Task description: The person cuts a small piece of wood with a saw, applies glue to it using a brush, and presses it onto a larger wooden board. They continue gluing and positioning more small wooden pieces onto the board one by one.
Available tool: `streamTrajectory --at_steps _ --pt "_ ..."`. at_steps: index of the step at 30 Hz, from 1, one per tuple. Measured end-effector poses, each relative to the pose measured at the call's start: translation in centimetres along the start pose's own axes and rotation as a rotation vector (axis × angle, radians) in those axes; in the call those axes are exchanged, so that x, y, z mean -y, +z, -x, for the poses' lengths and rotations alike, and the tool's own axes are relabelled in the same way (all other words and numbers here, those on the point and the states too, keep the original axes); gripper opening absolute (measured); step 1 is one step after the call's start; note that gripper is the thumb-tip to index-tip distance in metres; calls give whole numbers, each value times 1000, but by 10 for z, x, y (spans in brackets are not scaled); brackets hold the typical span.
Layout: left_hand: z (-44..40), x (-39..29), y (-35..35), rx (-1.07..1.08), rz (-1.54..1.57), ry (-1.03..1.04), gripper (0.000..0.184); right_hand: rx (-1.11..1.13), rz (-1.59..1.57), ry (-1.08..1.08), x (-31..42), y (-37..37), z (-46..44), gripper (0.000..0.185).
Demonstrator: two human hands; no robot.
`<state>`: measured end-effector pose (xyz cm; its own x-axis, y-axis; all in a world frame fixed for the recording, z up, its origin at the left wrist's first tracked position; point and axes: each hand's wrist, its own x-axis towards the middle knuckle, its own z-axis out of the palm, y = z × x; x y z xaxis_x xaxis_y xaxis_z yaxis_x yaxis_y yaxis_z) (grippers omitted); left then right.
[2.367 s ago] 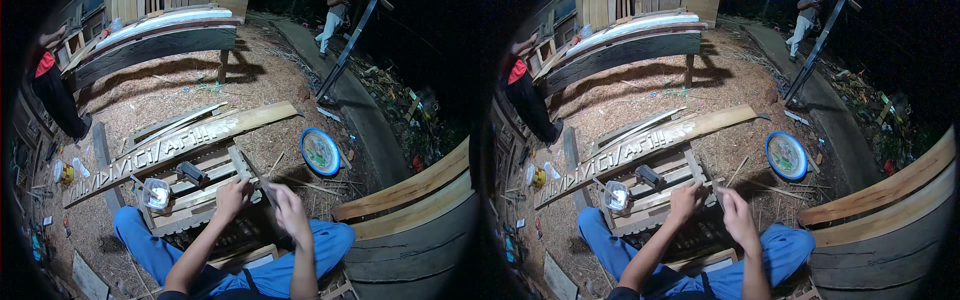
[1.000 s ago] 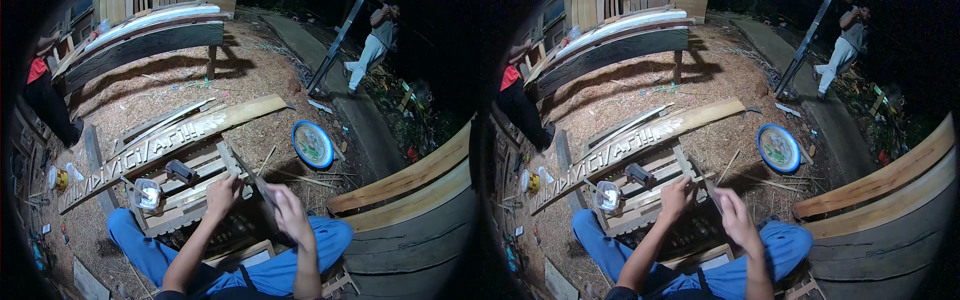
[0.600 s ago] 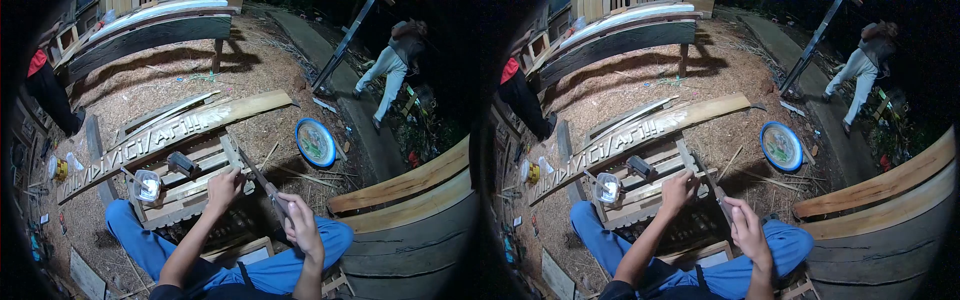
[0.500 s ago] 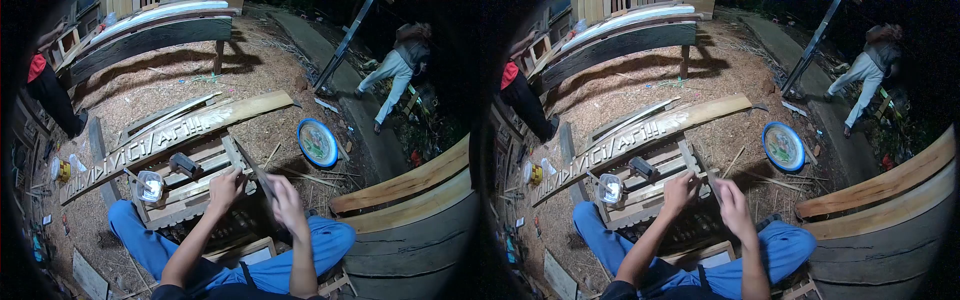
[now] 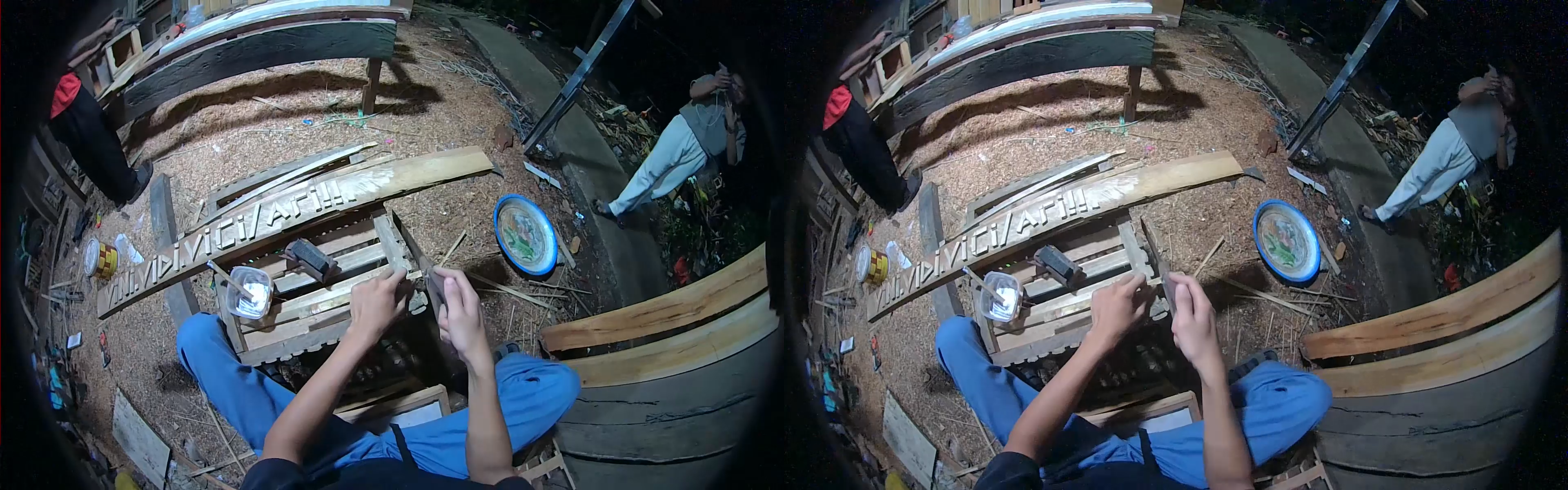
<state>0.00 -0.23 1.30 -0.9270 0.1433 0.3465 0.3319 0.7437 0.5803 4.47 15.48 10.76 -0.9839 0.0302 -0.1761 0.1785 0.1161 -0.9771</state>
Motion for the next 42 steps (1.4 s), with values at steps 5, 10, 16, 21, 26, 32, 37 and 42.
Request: streamTrajectory --at_steps 5,10,16,21,26,32,37,42 --pt "-3 4 3 15 39 -37 24 5 -2 64 18 -20 68 36" --pt "0 2 1 39 12 -14 24 20 12 80 23 -18 59 35" --pt "-1 -2 -3 43 -5 -36 26 22 107 -66 -4 -6 9 35" --pt "0 1 0 50 23 -58 27 8 -50 106 24 -28 86 36" --pt "-1 -4 -4 30 -13 -37 23 0 74 -167 -20 -4 -5 36" --pt "-1 2 0 7 53 -39 24 20 -58 100 17 -26 71 34" --pt "-1 6 3 -4 45 -3 25 -3 51 31 15 -12 55 34" --pt "1 7 7 -19 84 -52 27 14 123 5 8 -1 31 37"
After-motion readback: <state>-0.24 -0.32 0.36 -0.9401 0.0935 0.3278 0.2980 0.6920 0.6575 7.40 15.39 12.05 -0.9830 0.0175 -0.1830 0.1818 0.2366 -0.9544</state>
